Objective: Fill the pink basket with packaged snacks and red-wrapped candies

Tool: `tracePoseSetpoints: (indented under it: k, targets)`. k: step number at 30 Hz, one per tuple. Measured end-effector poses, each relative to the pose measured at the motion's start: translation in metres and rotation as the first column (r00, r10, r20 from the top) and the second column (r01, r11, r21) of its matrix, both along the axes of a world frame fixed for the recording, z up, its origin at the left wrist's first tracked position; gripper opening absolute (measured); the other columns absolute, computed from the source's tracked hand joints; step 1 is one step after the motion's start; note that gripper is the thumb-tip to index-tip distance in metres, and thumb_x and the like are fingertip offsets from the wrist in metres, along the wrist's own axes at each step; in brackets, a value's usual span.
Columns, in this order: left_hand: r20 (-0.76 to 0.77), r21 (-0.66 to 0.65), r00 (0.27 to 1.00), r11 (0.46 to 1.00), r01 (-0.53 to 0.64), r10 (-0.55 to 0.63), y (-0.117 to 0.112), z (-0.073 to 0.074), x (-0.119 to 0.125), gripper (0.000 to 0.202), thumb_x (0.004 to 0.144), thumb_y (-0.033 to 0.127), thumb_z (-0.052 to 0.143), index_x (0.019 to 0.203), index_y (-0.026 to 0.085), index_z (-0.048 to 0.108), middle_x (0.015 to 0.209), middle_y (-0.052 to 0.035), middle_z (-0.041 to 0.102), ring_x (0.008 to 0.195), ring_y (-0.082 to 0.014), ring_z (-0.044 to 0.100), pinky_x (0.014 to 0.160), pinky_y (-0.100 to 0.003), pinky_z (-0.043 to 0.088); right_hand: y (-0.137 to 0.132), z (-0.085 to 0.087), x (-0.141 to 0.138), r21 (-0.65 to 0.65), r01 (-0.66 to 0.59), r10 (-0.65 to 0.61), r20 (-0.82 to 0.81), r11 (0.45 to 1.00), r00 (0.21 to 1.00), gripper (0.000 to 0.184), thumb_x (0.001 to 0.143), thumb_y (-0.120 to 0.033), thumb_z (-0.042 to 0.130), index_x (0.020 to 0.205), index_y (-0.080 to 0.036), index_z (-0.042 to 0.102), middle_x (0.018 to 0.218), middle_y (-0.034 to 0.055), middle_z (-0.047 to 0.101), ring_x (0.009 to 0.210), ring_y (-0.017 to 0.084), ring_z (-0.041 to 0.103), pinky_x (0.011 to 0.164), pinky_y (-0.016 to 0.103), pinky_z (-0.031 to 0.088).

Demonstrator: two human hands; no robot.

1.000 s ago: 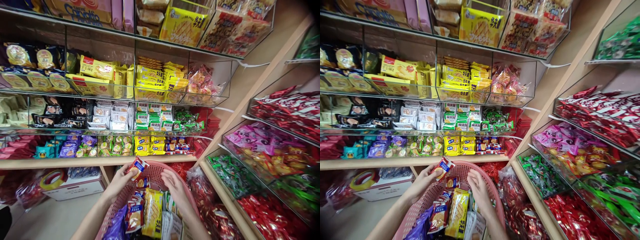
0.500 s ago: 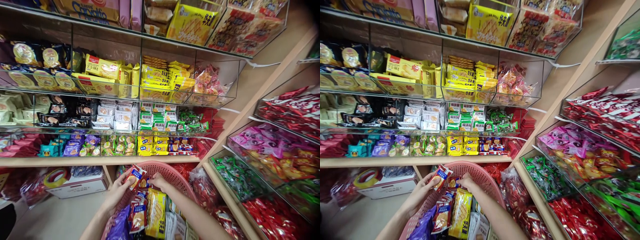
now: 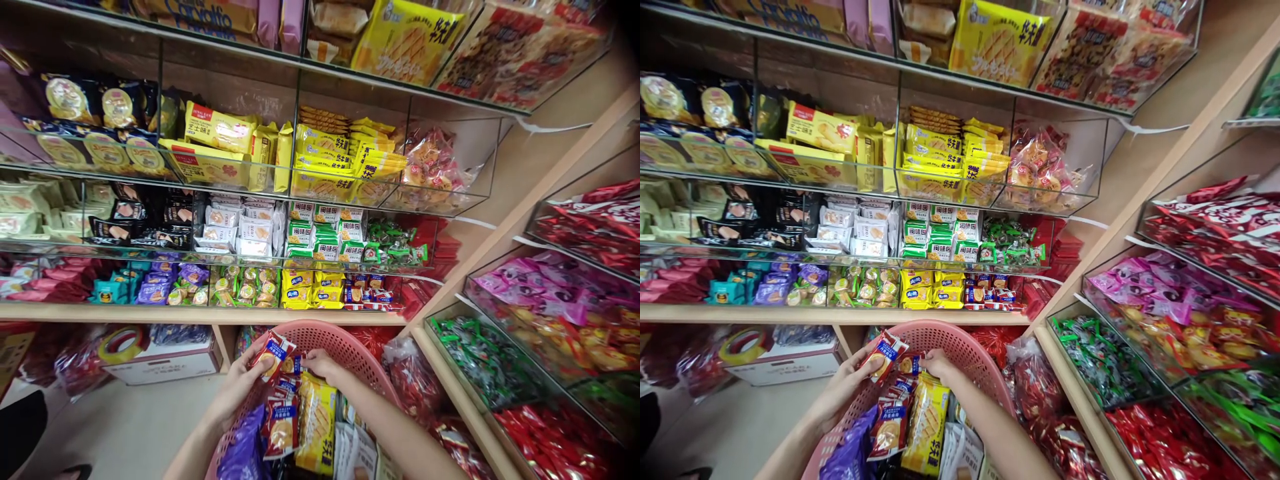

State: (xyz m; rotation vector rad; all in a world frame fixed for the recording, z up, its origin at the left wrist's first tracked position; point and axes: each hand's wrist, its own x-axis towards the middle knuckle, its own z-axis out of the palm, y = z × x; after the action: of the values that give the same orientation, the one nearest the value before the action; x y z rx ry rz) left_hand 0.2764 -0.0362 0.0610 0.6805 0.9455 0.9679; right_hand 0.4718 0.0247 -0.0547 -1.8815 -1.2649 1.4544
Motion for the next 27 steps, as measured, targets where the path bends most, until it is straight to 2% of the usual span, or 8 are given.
tracePoseSetpoints:
  k: [6,12,15,18,21,27]
  targets:
    - [0.010,-0.026,1.000,0.999,-0.020,0.020,-0.001,-0.005,-0.001,0.069,0.066,0.032,0.072,0.128,0.019,0.046,0.099,-0.0095,0.070,0.085,-0.0222,0.067,0.077,-0.034,0.053,0.002,-0.002,0.009,0.098,-0.080,0.087,-0.064,0.992,0.994,0.009,0.069,-0.017,0.059,0.061,-0.016,0.056,0.053,-0.0053,0.053,0.052,0.009,0.047,0.056,0.022,0.036]
    - [-0.017,-0.019,1.000,1.000,-0.010,0.009,-0.002,-0.003,-0.001,0.072,0.067,0.034,0.071,0.132,0.019,0.041,0.098,-0.0092,0.070,0.082,-0.0218,0.067,0.076,-0.035,0.054,0.009,0.002,0.011,0.240,-0.095,0.104,-0.026,0.966,0.994,0.011,0.075,-0.017,0.052,0.064,-0.017,0.053,0.060,-0.0050,0.053,0.060,0.010,0.049,0.061,0.021,0.036]
    - [-0.020,-0.029,1.000,0.999,-0.018,0.017,-0.002,0.000,-0.001,0.075,0.067,0.033,0.072,0.132,0.017,0.040,0.099,-0.0107,0.070,0.082,-0.0225,0.067,0.076,-0.035,0.053,0.011,0.004,0.014,0.258,-0.112,0.114,0.011,0.960,0.993,0.011,0.075,-0.017,0.054,0.064,-0.017,0.053,0.061,-0.0050,0.053,0.061,0.009,0.049,0.060,0.020,0.035]
    - [-0.010,-0.045,1.000,0.999,-0.007,0.006,-0.002,-0.001,-0.002,0.076,0.066,0.034,0.072,0.133,0.018,0.039,0.097,-0.0110,0.070,0.081,-0.0231,0.068,0.075,-0.035,0.053,0.010,0.002,0.015,0.185,-0.113,0.107,0.044,0.976,0.993,0.011,0.076,-0.017,0.054,0.065,-0.017,0.053,0.058,-0.0049,0.054,0.056,0.009,0.050,0.055,0.020,0.034]
    - [-0.031,-0.019,0.999,1.000,0.021,-0.022,0.000,-0.003,-0.002,0.069,0.067,0.036,0.071,0.129,0.018,0.044,0.099,-0.0107,0.070,0.082,-0.0226,0.067,0.076,-0.035,0.052,0.008,-0.001,0.014,0.065,-0.105,0.101,0.057,0.992,0.993,0.009,0.081,-0.018,0.052,0.073,-0.016,0.055,0.055,-0.0056,0.055,0.048,0.008,0.050,0.050,0.021,0.036]
    - [-0.287,0.150,0.956,0.983,0.101,-0.055,0.017,-0.006,0.008,0.052,0.063,0.040,0.072,0.108,0.016,0.059,0.111,-0.0096,0.065,0.092,-0.0207,0.062,0.081,-0.029,0.048,0.009,-0.002,0.012,-0.153,-0.131,0.138,0.038,0.980,0.990,0.020,0.089,-0.031,0.048,0.087,-0.013,0.056,0.058,-0.0058,0.054,0.043,0.006,0.048,0.043,0.019,0.039]
